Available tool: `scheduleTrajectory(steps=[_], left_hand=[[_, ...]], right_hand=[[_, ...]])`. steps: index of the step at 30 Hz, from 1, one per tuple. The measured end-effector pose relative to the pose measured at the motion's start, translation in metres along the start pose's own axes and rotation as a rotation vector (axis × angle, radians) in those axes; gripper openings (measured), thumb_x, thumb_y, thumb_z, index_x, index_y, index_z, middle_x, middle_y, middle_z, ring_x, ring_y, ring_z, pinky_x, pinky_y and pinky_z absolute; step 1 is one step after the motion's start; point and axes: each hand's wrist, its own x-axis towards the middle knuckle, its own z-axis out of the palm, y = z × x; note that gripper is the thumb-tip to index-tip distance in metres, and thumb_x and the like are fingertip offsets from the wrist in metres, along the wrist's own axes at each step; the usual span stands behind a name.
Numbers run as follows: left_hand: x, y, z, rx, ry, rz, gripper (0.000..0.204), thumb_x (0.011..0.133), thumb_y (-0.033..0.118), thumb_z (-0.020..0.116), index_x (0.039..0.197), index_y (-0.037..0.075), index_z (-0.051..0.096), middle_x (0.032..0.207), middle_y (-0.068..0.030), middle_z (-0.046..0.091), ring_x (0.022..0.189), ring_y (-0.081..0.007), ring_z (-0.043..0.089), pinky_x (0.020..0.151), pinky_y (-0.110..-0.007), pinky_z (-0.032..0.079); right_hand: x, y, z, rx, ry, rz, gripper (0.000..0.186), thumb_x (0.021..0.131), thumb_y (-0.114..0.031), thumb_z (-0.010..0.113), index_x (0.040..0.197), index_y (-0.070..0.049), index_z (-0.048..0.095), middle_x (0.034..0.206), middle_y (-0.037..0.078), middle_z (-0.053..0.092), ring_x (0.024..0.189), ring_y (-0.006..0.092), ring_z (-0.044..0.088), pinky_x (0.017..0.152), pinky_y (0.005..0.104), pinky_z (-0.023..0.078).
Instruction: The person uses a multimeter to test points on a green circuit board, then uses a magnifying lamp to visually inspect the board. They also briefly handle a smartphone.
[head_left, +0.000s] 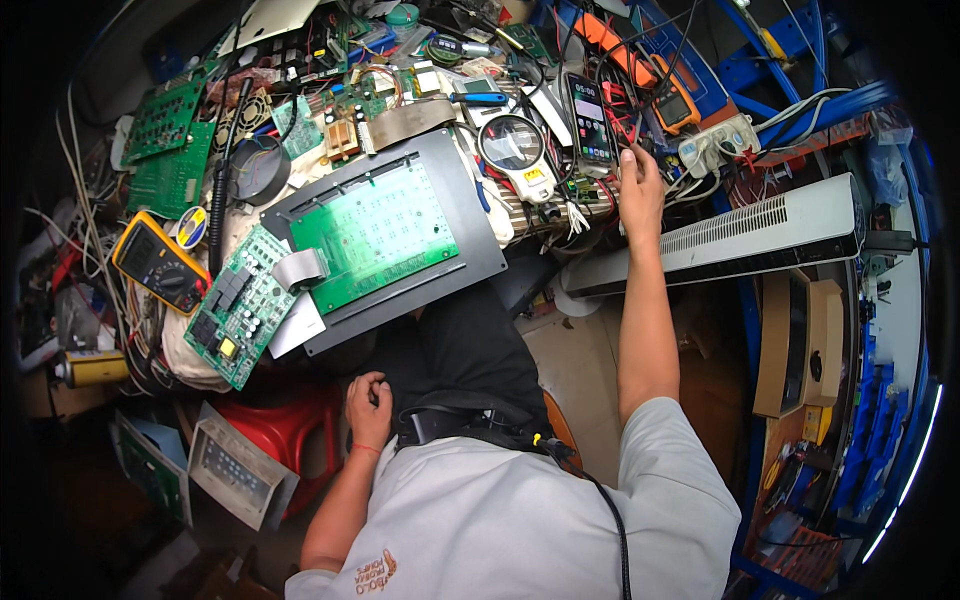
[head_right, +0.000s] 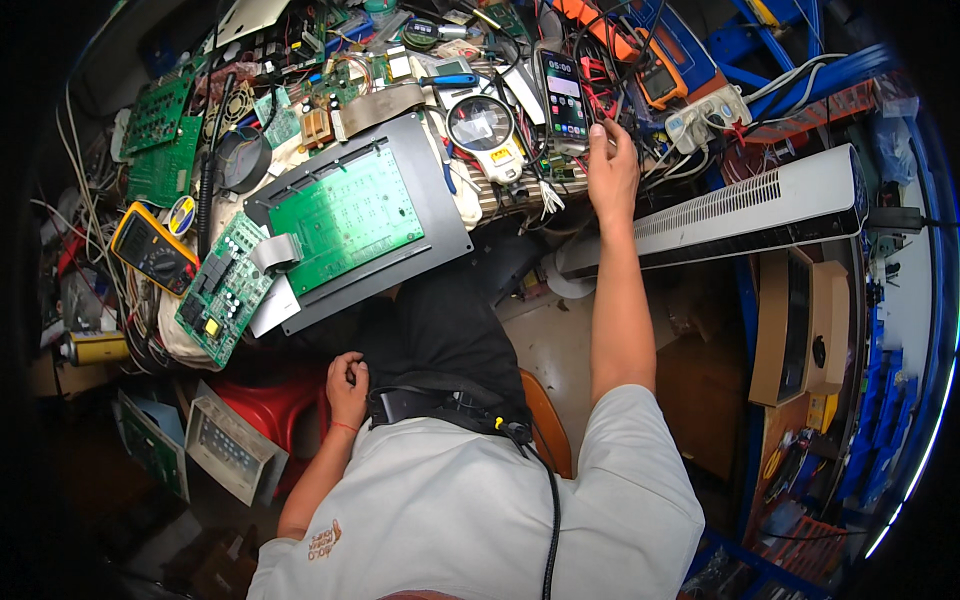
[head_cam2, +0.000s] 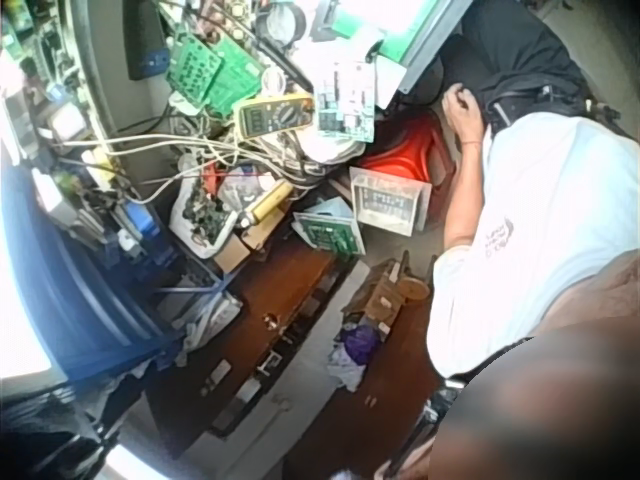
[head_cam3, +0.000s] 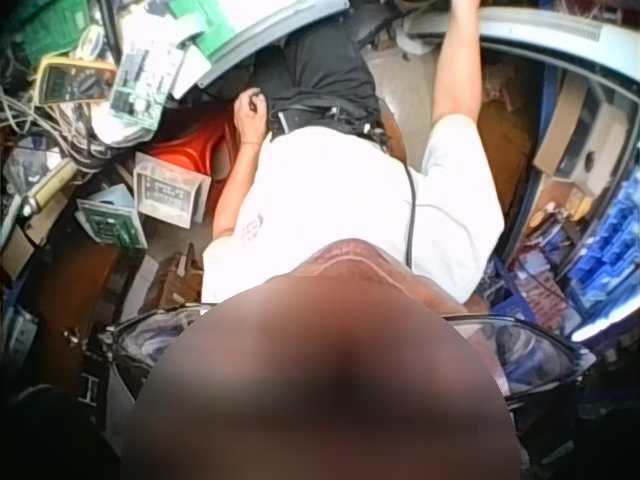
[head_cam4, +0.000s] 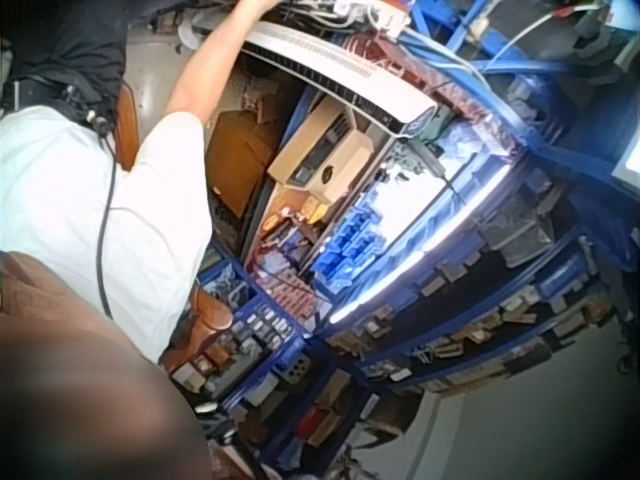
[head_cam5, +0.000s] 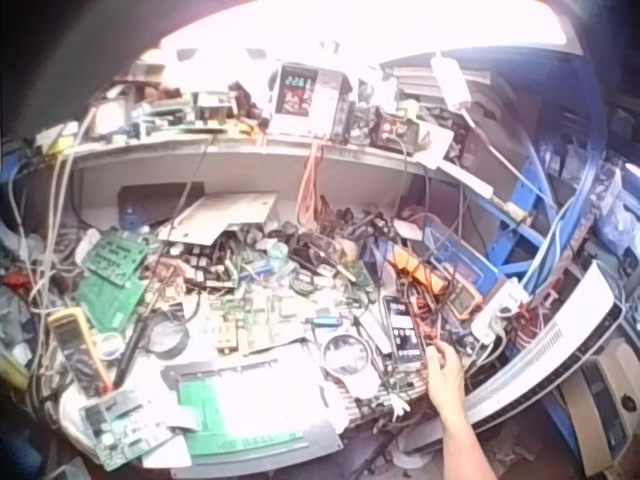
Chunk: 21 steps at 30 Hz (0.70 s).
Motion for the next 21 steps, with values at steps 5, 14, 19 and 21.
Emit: scheduleTrajectory(steps=[5, 14, 19, 21], left_hand=[[-0.001, -0.009, -0.001, -0.109, -0.01, -0.068, 0.016, 0.096, 0.011, 0.071, 0.111, 0.005, 0.072, 0.086, -0.0017, 0.062, 0.078, -0.0137, 0.057, 0.073, -0.03, 0.049], [0.011, 0.058, -0.084, -0.48, 0.14, -0.058, 0.017, 0.11, 0.017, 0.06, 0.109, 0.003, 0.069, 0.087, -0.0014, 0.068, 0.078, -0.0069, 0.059, 0.07, -0.024, 0.049], [0.029, 0.134, -0.192, -0.453, 0.514, 0.452, 0.023, 0.111, 0.013, 0.05, 0.114, -0.004, 0.064, 0.094, -0.0126, 0.064, 0.083, -0.0172, 0.059, 0.079, -0.032, 0.05], [0.03, 0.165, -0.236, -0.337, 0.543, 0.795, 0.037, 0.115, 0.025, 0.04, 0.121, -0.005, 0.059, 0.098, -0.0152, 0.063, 0.091, -0.026, 0.058, 0.085, -0.039, 0.049]], right_hand=[[-0.068, -0.019, -0.008, 0.245, -0.242, -0.15, 0.039, 0.113, -0.029, 0.052, 0.097, 0.001, 0.07, 0.082, 0.006, 0.071, 0.065, 0.0141, 0.064, 0.062, 0.0284, 0.051], [-0.179, -0.017, 0.034, 0.336, -0.818, -0.471, 0.04, 0.104, -0.016, 0.067, 0.067, -0.002, 0.062, 0.064, 0.01, 0.064, 0.056, 0.027, 0.063, 0.055, 0.0375, 0.049], [-0.213, -0.008, 0.061, 0.139, -0.713, -0.641, 0.036, 0.096, -0.014, 0.076, 0.067, -0.004, 0.058, 0.063, 0.012, 0.057, 0.057, 0.0331, 0.059, 0.053, 0.0411, 0.046], [-0.221, -0.007, 0.068, 0.081, -0.657, -0.666, 0.035, 0.093, -0.013, 0.078, 0.067, -0.004, 0.057, 0.063, 0.012, 0.055, 0.057, 0.0336, 0.059, 0.052, 0.0423, 0.045]])
